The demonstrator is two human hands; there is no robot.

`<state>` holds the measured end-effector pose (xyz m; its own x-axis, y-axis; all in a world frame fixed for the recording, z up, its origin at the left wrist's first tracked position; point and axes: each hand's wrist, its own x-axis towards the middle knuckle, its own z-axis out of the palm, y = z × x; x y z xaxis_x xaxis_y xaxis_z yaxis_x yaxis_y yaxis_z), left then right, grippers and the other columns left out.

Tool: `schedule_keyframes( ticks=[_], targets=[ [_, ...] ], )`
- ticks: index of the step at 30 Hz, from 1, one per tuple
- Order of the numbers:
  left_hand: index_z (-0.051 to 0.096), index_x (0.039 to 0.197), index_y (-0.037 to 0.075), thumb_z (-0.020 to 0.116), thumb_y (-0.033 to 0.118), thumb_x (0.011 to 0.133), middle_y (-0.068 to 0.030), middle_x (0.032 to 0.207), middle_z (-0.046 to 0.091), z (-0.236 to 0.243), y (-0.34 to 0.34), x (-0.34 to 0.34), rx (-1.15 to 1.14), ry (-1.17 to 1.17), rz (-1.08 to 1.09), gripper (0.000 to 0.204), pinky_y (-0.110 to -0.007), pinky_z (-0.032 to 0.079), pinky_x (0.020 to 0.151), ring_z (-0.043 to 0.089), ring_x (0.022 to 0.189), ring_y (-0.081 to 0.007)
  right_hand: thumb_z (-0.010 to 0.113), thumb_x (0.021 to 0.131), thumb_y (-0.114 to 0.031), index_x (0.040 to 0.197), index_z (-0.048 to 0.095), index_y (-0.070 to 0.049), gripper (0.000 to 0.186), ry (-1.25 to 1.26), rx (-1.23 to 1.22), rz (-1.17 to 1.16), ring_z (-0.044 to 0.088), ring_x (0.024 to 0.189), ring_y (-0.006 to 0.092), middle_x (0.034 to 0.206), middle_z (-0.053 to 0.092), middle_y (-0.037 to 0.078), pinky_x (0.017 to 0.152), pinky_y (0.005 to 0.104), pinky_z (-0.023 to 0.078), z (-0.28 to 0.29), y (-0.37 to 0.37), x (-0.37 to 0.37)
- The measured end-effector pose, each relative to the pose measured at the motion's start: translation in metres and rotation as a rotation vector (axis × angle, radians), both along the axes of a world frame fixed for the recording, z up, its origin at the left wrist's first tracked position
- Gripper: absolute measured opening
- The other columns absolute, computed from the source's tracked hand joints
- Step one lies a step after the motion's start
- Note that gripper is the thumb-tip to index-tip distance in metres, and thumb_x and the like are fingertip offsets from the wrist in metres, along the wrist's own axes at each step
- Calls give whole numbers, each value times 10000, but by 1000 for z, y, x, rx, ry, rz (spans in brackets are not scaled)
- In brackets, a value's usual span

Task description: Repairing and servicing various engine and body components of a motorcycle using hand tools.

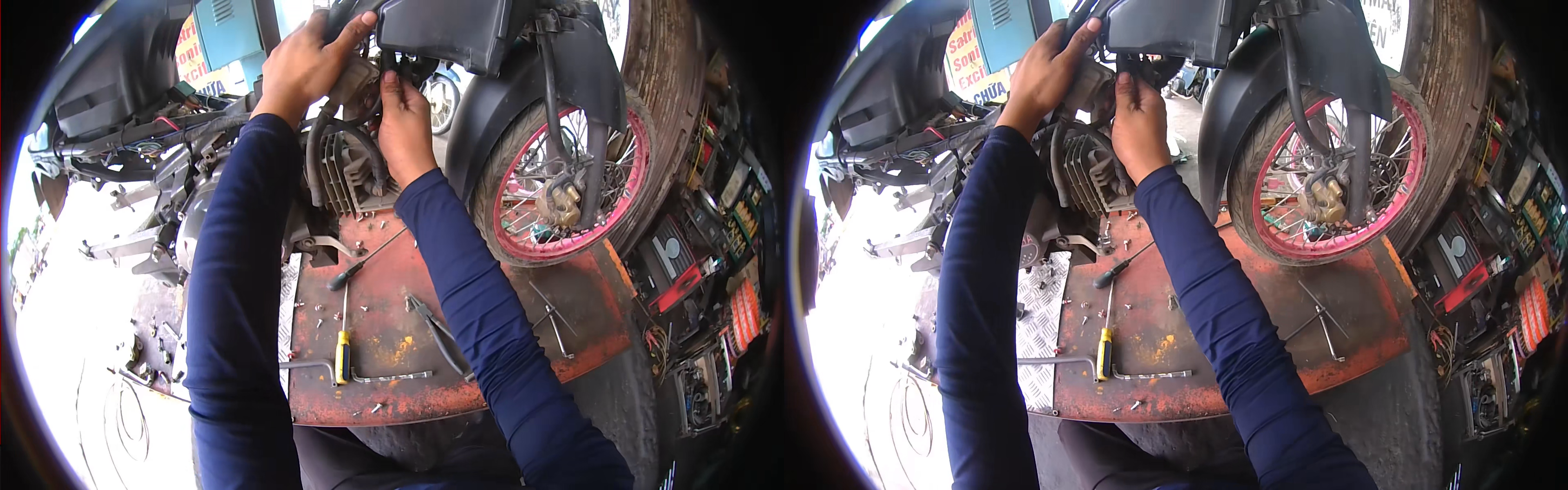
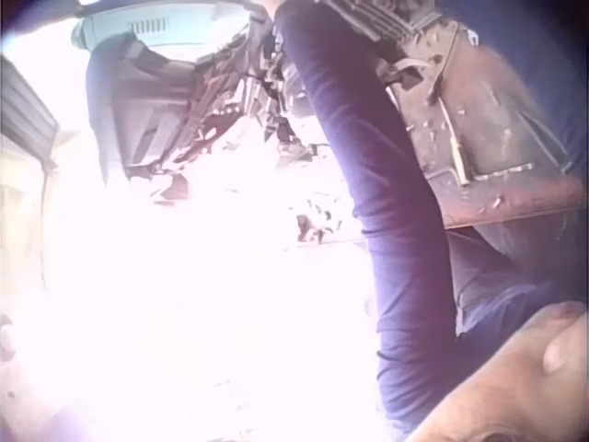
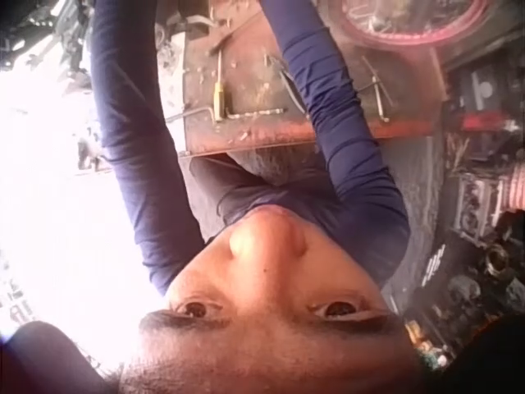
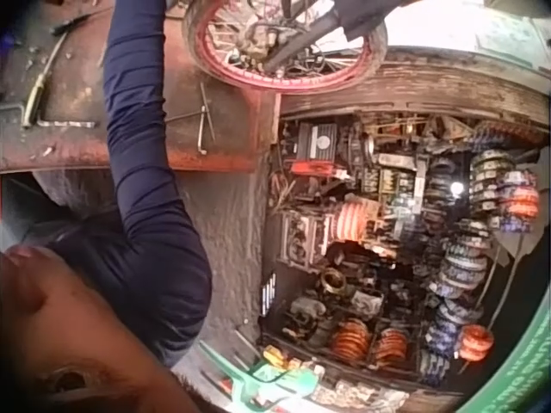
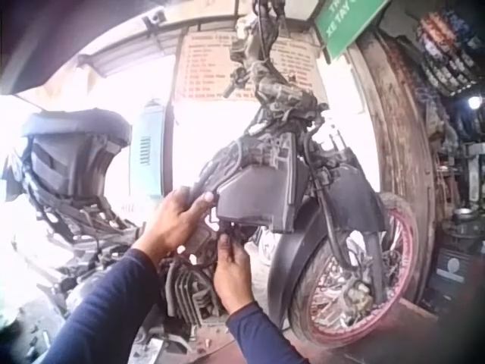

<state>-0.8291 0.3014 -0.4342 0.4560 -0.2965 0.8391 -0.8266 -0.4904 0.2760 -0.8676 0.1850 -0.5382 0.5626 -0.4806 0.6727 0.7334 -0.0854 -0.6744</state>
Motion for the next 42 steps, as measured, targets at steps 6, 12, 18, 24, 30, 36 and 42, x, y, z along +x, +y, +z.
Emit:
schedule_keyframes(
  ticks=[6, 12, 18, 24, 30, 36, 42],
  targets=[
    [568, 1150, -35, 648, 768, 625, -224, 1118, 619, -6, 4, 10, 20, -88, -47, 963, -423, 447, 910, 594, 1074, -351, 440, 1006, -331, 849, 561, -34, 357, -11, -217, -252, 520, 607, 90, 678, 556, 6, 560, 245, 413, -19, 8, -9],
    [584, 1149, -37, 667, 768, 604, -209, 1113, 620, -1, 3, 14, -1, -39, -73, 976, -406, 446, 921, 594, 1067, -344, 501, 979, -203, 917, 551, -7, 212, -41, -275, -334, 566, 679, 105, 748, 612, 45, 626, 264, 451, -13, -4, -6],
    [579, 1158, -21, 733, 705, 577, -199, 1119, 617, 1, 3, 19, 5, 22, -219, 943, -395, 441, 930, 587, 1076, -342, 652, 851, -129, 835, 607, 20, 156, 38, -366, -373, 632, 660, 195, 717, 647, 114, 635, 319, 484, -11, -30, -35],
    [526, 1229, -13, 881, 420, 557, -162, 1102, 635, -2, 5, 9, 54, -78, -133, 875, -345, 449, 920, 610, 1034, -259, 709, 850, -236, 929, 551, 11, 304, 2, -282, -793, 582, 583, 112, 680, 622, 86, 533, 244, 432, 46, -49, -108],
    [429, 1342, 19, 861, 573, 450, -214, 1233, 557, -7, 12, 11, 40, -198, -106, 1135, -394, 422, 983, 537, 1162, -341, 645, 747, -639, 1062, 556, 80, 790, 124, -592, -1199, 639, 921, 407, 909, 651, 276, 822, 420, 492, 108, -62, -120],
    [325, 1420, 47, 869, 542, 459, -181, 1257, 507, -10, 11, -5, 58, -296, 13, 1211, -482, 404, 971, 485, 1184, -377, 464, 922, -500, 1201, 469, 78, 642, 260, -579, -1198, 549, 1078, 471, 1083, 590, 343, 946, 474, 420, 139, -63, -100],
    [261, 1438, 54, 876, 479, 486, -168, 1276, 468, -19, -9, -33, 87, -55, 217, 1211, -560, 347, 954, 450, 1200, -385, 424, 966, -392, 1087, 502, 55, 470, 266, -563, -1154, 553, 976, 490, 1000, 601, 329, 876, 529, 414, 127, -52, -101]
  ],
)
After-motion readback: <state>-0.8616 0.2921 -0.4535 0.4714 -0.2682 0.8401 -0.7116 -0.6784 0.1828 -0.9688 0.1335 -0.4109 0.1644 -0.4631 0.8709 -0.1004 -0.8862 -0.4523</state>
